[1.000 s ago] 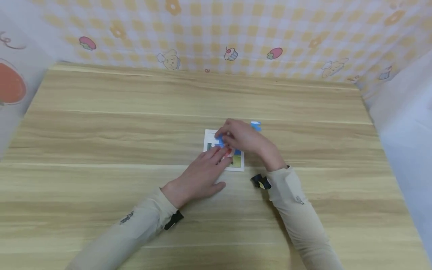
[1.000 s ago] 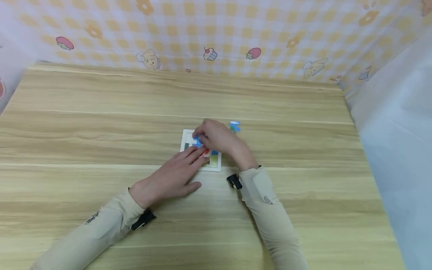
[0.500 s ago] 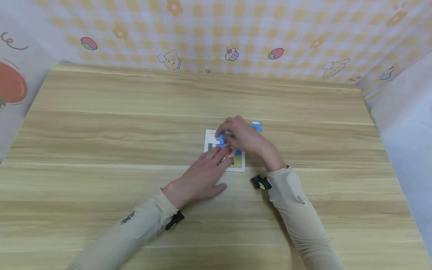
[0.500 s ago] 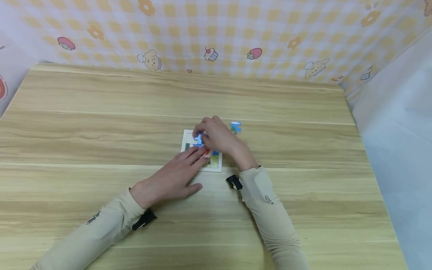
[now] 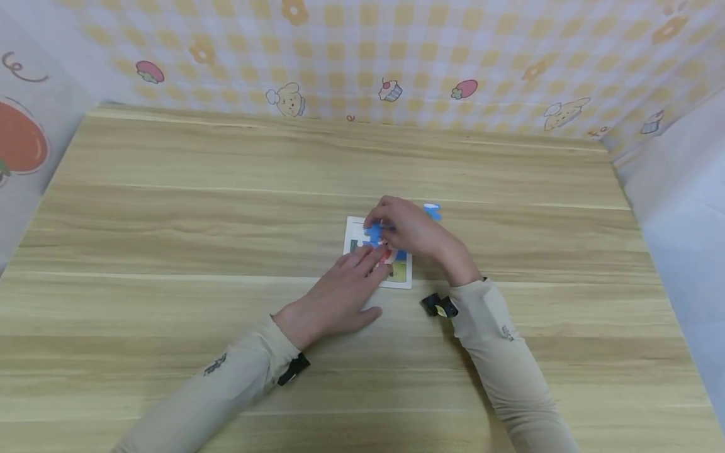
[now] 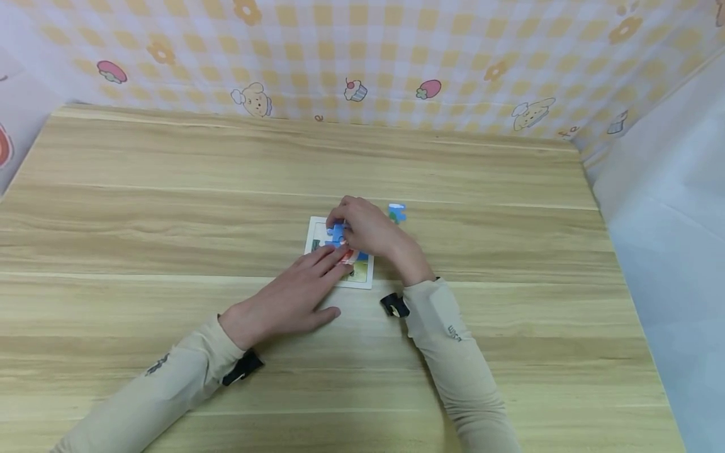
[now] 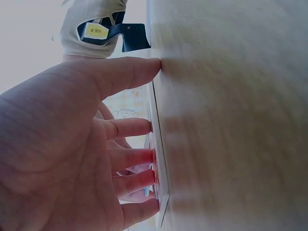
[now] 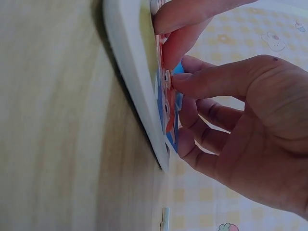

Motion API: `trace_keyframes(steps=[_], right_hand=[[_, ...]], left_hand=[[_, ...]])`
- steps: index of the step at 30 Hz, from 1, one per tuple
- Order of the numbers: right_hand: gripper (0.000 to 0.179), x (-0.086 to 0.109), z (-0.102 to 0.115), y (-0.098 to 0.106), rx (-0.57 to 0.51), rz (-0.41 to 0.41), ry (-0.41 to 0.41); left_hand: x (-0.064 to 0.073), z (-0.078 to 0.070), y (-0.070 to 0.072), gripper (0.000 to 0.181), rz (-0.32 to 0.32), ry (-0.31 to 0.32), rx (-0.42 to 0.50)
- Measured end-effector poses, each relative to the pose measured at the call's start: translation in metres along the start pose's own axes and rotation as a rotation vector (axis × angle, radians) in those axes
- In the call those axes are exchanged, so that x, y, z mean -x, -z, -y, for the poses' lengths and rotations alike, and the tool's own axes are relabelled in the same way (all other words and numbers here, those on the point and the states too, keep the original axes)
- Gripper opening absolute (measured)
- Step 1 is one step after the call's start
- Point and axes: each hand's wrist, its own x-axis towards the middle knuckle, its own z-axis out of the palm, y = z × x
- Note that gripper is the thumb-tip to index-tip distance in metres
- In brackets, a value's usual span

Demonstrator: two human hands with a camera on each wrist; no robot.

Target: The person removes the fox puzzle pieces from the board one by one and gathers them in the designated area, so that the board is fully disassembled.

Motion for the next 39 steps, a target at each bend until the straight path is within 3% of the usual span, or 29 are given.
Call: trace_keyframes(steps=[13, 26, 39], right_hand=[[0.026, 0.0027, -0.0039, 0.0017, -0.085, -0.022, -0.004], [0.025, 0.0032, -0.0075, 0.0032, -0.093, -0.063, 0.028], [0.022, 0.0054, -0.0097, 0.0065, -0.220, -0.068, 0.007]], left_hand=[[0.0008, -0.0016, 0.0010, 0.065, -0.006, -0.007, -0.008], [0.0010, -0.0009, 0.0001, 0.064, -0.016, -0.005, -0.009], [0.0006, -0.0016, 0.0011, 0.063, -0.002, 0.013, -0.004]])
